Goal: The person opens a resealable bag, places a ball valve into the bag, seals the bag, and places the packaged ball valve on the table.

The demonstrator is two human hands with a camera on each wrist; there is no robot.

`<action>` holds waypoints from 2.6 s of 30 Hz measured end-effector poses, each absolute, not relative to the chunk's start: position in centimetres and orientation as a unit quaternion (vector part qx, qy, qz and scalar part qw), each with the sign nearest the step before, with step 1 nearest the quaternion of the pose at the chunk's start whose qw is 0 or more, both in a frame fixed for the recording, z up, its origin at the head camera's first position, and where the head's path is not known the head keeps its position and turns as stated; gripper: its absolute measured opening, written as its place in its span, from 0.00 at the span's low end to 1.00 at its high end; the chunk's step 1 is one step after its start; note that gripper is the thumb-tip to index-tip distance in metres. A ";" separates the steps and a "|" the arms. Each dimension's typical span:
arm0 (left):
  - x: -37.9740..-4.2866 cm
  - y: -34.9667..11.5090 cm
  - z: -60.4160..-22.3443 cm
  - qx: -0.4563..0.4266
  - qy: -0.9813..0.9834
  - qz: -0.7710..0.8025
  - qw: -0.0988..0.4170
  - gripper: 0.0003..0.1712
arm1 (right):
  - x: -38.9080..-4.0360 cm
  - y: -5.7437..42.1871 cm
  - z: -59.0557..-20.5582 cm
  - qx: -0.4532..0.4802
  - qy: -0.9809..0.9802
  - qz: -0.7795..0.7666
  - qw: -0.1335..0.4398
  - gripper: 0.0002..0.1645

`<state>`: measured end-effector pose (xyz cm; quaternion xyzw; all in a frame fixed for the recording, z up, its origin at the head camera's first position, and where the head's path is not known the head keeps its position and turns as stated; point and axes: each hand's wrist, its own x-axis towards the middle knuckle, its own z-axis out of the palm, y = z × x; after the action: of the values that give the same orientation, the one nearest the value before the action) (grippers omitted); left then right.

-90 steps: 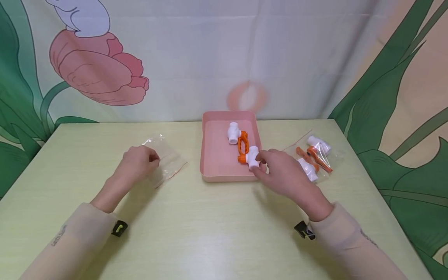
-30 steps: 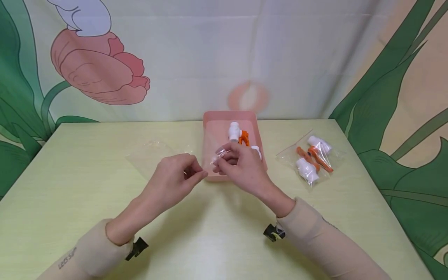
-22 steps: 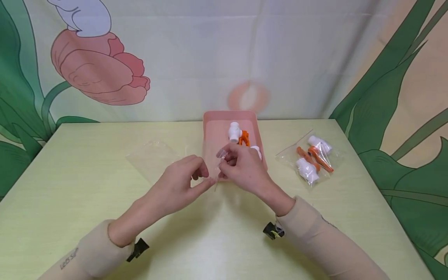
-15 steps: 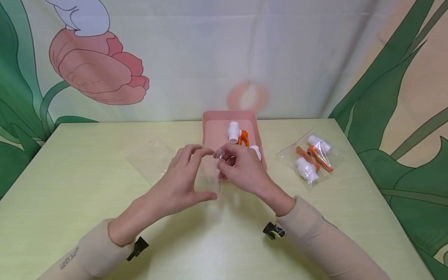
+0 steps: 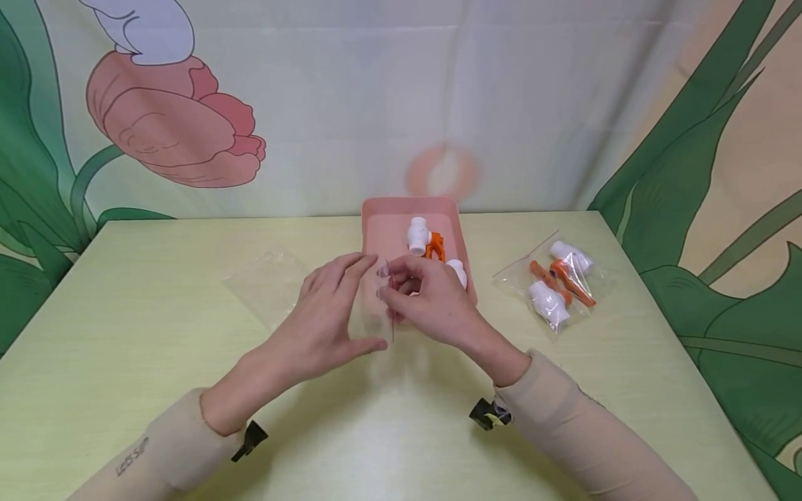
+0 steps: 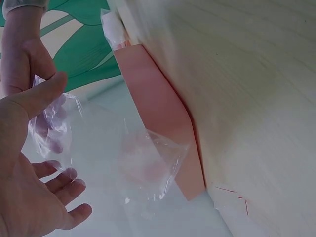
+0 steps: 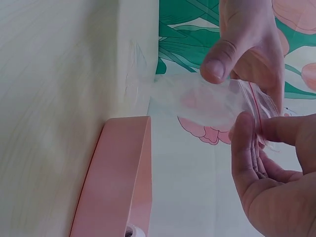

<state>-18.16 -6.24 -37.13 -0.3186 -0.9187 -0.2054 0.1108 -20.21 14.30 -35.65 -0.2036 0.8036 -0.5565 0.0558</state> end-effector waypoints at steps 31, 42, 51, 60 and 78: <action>-18.0 -6.2 -37.4 -0.320 -0.927 -0.082 0.177 0.53 | -20.3 14.5 -35.3 -0.172 0.840 -0.514 0.033 0.09; -17.9 -6.0 -37.5 -0.327 -0.921 -0.086 0.192 0.52 | -20.2 14.2 -35.9 -0.169 0.817 -0.542 0.098 0.14; -17.9 -6.2 -37.5 -0.324 -0.927 -0.096 0.164 0.58 | -20.2 14.3 -35.5 -0.180 0.819 -0.535 0.104 0.19; -18.4 -6.6 -37.8 -0.310 -0.933 -0.097 0.156 0.54 | -20.3 14.6 -35.4 -0.179 0.819 -0.533 0.113 0.18; -18.9 -7.5 -38.1 -0.285 -0.937 -0.150 0.136 0.48 | -22.1 16.4 -35.0 -0.132 0.826 -0.547 0.027 0.11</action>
<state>-18.91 -7.46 -38.05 -0.2854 -0.9368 -0.1501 0.1359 -22.14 16.42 -35.05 -0.1317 0.8260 -0.5473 0.0272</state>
